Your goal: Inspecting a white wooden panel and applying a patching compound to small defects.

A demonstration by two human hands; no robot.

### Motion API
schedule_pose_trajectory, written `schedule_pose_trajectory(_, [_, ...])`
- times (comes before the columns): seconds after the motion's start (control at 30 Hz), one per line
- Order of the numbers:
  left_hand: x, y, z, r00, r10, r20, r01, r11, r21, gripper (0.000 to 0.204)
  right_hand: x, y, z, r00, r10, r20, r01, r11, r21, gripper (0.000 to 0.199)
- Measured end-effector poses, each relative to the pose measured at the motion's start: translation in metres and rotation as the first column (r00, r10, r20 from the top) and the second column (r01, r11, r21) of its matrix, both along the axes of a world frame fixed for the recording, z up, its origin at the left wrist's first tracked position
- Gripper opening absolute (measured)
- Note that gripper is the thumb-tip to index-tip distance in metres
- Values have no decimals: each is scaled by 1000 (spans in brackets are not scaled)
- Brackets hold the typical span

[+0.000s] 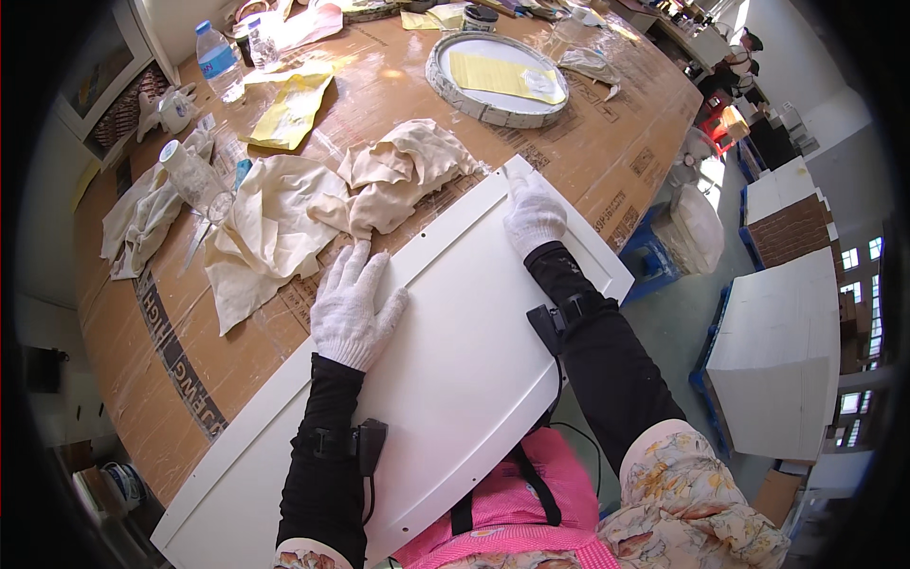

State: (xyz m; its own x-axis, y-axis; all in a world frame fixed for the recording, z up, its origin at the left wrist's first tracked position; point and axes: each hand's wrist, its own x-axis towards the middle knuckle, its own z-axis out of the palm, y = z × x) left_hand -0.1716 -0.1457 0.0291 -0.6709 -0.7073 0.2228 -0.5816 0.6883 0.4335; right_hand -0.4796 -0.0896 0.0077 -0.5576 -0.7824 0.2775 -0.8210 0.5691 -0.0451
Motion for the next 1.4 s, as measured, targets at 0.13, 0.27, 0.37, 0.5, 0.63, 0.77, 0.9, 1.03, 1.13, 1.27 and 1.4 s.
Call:
schedule_pose_trajectory(0.13, [4,-2,6,1000,8,26,-8,1000,15,58,53,-1,16,907,393,151,-403,915,39,43])
schedule_pose_trajectory(0.27, [-15,1,10,1000,-15,8,14,999,52,58,-69,-17,27,996,0,85,-1,1000,22,38])
schedule_pose_trajectory(0.37, [-10,-2,12,998,10,54,-14,997,73,57,-78,-20,17,973,63,222,-44,995,-89,35])
schedule_pose_trajectory(0.5, [-5,-4,15,994,22,104,-31,996,83,57,-49,-11,25,874,379,303,-351,925,-143,33])
schedule_pose_trajectory(0.63, [-12,-3,14,999,3,51,-7,998,66,58,-114,-27,43,925,124,359,-115,992,-46,36])
schedule_pose_trajectory(0.77, [-6,-3,13,996,25,81,-33,995,90,58,-85,-29,42,777,321,541,-369,929,-23,39])
schedule_pose_trajectory(0.9, [-13,-2,12,1000,0,19,-2,996,91,59,-141,-37,73,922,173,347,-257,942,214,42])
schedule_pose_trajectory(1.03, [-7,-4,12,998,7,56,-11,996,85,59,-119,-44,77,732,281,620,-362,932,5,41])
schedule_pose_trajectory(1.13, [-3,-5,12,998,22,57,-26,997,76,60,-114,-57,82,722,256,643,-452,877,160,42])
schedule_pose_trajectory(1.27, [-8,-5,12,1000,13,18,-15,996,91,61,-141,-72,106,910,154,384,-343,800,492,39])
schedule_pose_trajectory(1.4, [-5,-6,11,1000,9,25,-11,995,98,61,-111,-61,98,705,211,677,-469,855,222,44])
